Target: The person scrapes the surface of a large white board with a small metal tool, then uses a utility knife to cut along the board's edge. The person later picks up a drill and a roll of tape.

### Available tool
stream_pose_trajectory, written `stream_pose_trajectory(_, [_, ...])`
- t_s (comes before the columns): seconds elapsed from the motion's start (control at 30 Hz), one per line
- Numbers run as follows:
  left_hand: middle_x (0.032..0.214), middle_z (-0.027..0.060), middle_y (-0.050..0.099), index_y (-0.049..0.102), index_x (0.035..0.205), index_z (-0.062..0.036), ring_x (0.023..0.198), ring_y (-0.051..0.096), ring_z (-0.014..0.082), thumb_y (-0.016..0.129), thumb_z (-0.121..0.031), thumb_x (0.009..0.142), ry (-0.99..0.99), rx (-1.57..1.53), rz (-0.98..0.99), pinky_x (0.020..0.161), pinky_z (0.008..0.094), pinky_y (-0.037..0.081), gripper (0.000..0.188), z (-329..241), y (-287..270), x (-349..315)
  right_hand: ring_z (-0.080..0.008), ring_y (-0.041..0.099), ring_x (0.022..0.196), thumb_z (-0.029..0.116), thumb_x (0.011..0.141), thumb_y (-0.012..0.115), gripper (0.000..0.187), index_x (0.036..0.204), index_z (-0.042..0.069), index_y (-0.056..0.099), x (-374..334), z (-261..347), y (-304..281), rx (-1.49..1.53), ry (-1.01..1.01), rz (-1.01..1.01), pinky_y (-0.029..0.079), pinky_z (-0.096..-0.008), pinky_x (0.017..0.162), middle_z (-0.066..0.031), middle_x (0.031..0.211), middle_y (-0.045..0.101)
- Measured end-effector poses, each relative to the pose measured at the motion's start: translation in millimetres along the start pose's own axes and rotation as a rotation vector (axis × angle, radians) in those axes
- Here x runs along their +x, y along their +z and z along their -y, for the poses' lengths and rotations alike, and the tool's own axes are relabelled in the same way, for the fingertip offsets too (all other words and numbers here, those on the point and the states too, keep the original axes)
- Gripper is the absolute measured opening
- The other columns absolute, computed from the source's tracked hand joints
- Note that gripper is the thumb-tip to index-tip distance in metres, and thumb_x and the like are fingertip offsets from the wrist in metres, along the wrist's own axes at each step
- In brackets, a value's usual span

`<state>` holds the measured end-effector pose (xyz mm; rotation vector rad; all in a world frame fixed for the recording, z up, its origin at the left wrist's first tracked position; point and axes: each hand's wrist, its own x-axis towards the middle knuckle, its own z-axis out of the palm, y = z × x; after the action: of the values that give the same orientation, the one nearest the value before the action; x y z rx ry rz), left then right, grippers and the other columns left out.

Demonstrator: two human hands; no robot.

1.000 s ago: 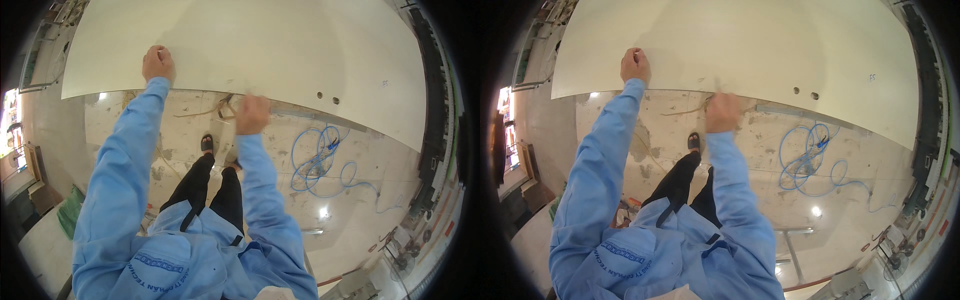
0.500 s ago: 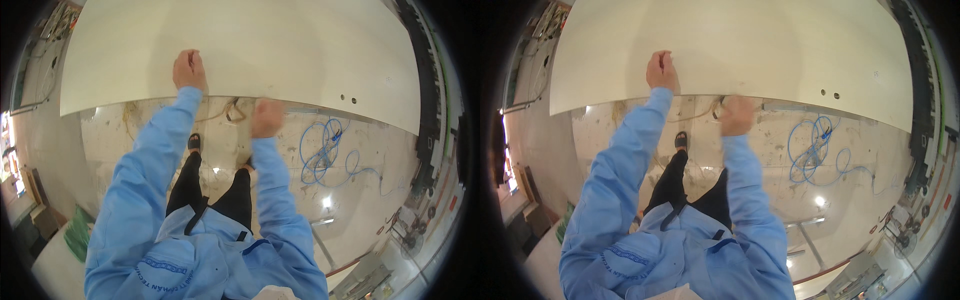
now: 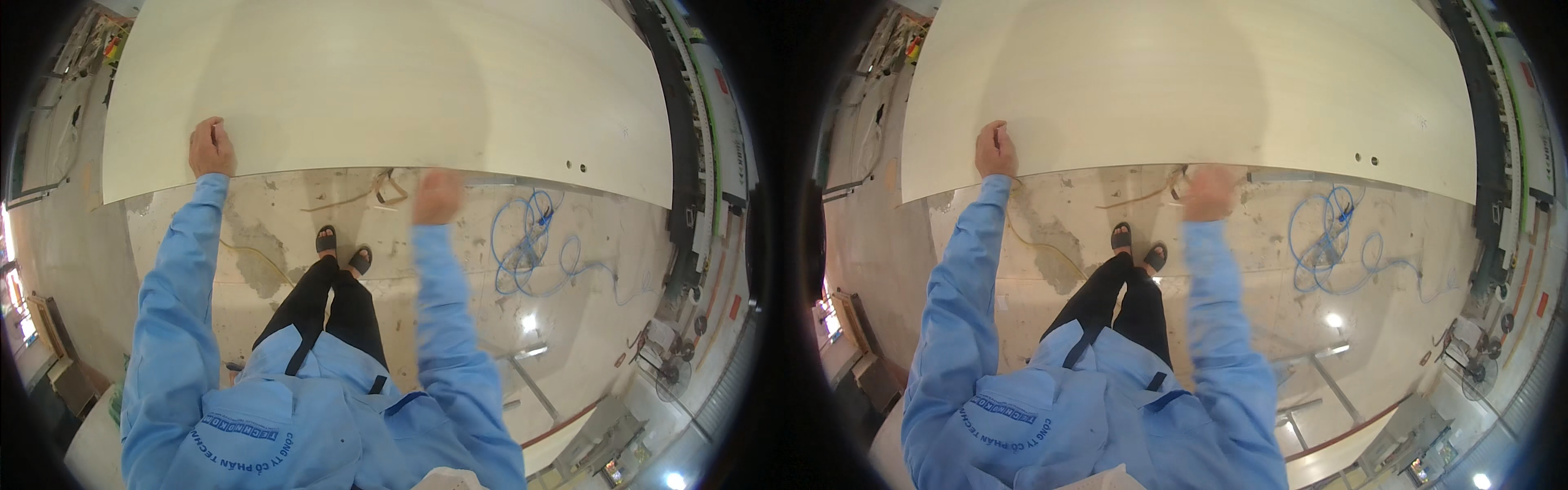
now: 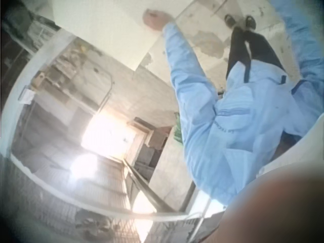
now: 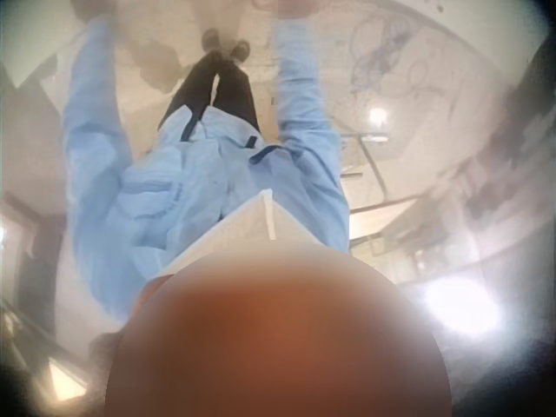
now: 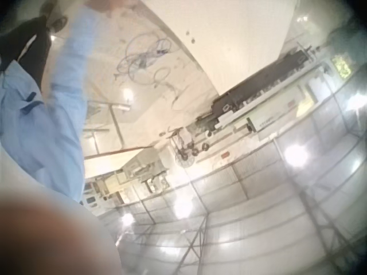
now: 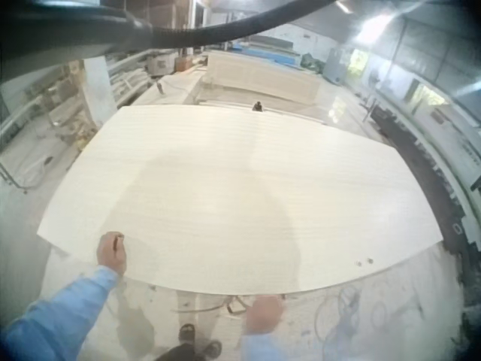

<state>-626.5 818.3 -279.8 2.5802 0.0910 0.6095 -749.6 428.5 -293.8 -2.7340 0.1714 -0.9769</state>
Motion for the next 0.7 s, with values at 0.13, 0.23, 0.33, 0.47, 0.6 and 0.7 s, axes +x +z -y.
stream_pose_trajectory(0.13, [0.085,0.0057,0.062,0.062,0.102,-0.0115,0.085,0.058,0.0250,0.053,-0.016,0.088,0.011,0.039,0.024,0.078,0.0383,0.047,0.017,-14,-8,7,-0.0271,0.055,0.070,0.006,0.071,0.060,0.008,0.071,0.010,0.053,-24,108,34,0.243,-0.053,0.062,0.046,-0.0387,0.060,-0.0085,0.070,0.051])
stream_pose_trajectory(0.23, [0.087,0.0061,0.062,0.061,0.101,-0.0107,0.086,0.058,0.0258,0.054,-0.015,0.087,-0.003,0.040,0.046,0.078,0.0385,0.047,0.016,-18,-11,9,-0.0271,0.057,0.070,0.008,0.075,0.062,0.004,0.075,0.010,0.058,6,55,4,-0.017,-0.019,0.120,0.046,-0.0395,0.059,-0.0083,0.073,0.056])
stream_pose_trajectory(0.33, [0.090,0.0073,0.063,0.061,0.100,-0.0098,0.089,0.058,0.0276,0.054,-0.014,0.087,0.014,0.019,0.018,0.080,0.0390,0.047,0.016,-17,-9,4,-0.0295,0.057,0.073,0.008,0.081,0.061,0.003,0.081,0.009,0.064,36,-39,-30,-0.048,0.492,0.004,0.045,-0.0417,0.062,-0.0077,0.075,0.058])
stream_pose_trajectory(0.47, [0.095,0.0086,0.063,0.061,0.100,-0.0091,0.093,0.058,0.0297,0.053,-0.013,0.088,0.039,-0.028,0.030,0.082,0.0396,0.046,0.015,-14,-8,4,-0.0298,0.055,0.073,0.005,0.080,0.062,0.003,0.080,0.008,0.062,19,-31,-8,-0.056,0.161,-0.023,0.045,-0.0420,0.063,-0.0091,0.074,0.055])
stream_pose_trajectory(0.6, [0.093,0.0082,0.063,0.062,0.099,-0.0092,0.091,0.058,0.0285,0.053,-0.015,0.089,0.070,-0.060,-0.005,0.081,0.0394,0.046,0.014,-21,-9,5,-0.0301,0.056,0.079,0.003,0.077,0.063,0.010,0.085,0.007,0.061,-27,131,41,0.095,0.073,0.017,0.046,-0.0425,0.067,-0.0111,0.079,0.056])
stream_pose_trajectory(0.7, [0.090,0.0086,0.063,0.064,0.099,-0.0102,0.086,0.059,0.0269,0.053,-0.017,0.091,-0.043,-0.177,0.126,0.078,0.0377,0.047,0.014,-12,-15,8,-0.0307,0.056,0.077,0.004,0.077,0.062,0.008,0.084,0.007,0.061,-38,222,48,0.336,0.081,0.059,0.046,-0.0421,0.067,-0.0111,0.079,0.057])
